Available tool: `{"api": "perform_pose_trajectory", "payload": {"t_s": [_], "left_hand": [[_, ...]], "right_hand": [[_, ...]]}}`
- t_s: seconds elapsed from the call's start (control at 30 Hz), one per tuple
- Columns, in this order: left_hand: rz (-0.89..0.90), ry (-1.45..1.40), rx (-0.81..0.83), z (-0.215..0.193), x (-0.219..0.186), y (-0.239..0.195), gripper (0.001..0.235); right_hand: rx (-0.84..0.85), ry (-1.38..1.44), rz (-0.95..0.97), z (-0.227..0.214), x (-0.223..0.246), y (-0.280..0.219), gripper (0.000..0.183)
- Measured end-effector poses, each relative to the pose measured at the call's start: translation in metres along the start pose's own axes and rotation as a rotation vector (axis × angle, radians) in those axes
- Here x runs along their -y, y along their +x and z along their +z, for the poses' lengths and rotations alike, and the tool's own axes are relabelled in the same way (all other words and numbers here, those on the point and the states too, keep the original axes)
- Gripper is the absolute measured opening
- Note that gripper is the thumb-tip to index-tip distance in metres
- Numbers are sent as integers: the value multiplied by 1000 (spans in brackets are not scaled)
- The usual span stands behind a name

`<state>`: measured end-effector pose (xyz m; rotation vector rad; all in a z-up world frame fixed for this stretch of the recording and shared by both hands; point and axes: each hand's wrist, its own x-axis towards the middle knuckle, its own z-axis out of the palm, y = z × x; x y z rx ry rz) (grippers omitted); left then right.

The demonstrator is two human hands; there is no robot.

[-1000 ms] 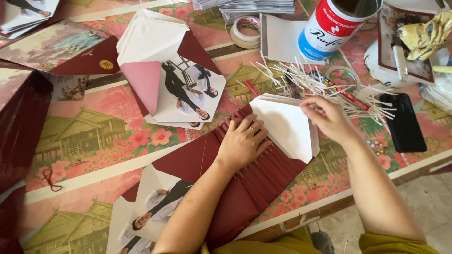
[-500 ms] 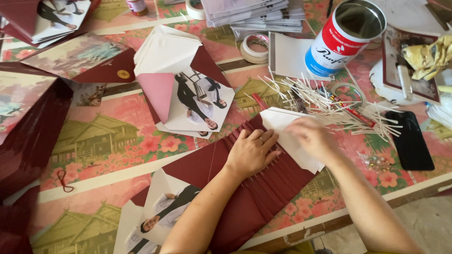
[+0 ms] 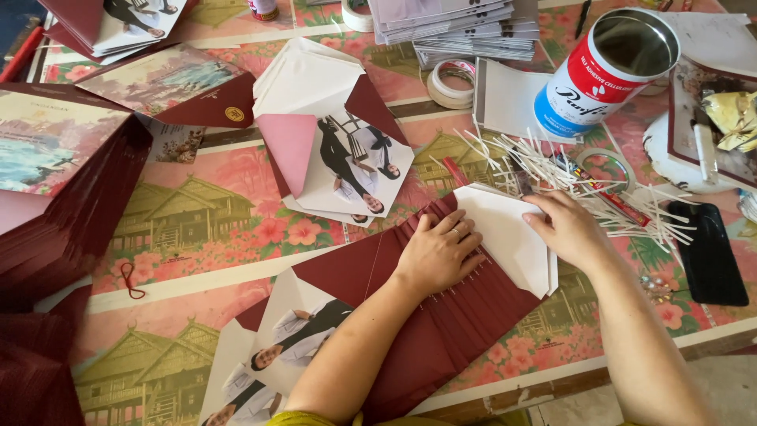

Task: The person inserts white paper inserts into maroon envelopes on a table. They handle stacks of envelopes and inserts, placing the inserts inside and stacking the completed items. The camera shakes significantly throughout the process.

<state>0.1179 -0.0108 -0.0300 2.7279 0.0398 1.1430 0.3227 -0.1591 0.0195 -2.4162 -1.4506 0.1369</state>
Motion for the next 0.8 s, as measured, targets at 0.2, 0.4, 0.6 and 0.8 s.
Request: {"api": "perform_pose_trajectory", "payload": {"t_s": [0.2, 0.4, 0.6, 0.8], "left_hand": [[18, 20, 79, -14, -2, 5, 24], [54, -52, 47, -24, -1, 13, 26], [97, -229, -121, -54, 1, 20, 29], [-38, 11, 246, 7, 2, 1, 45]], "right_hand": [[-285, 8, -324, -12, 10, -6, 16], [109, 417, -119, 4, 37, -10, 40], [-113, -331, -444, 93, 30, -22, 47], [-313, -124, -426, 34, 15, -17, 52]]}}
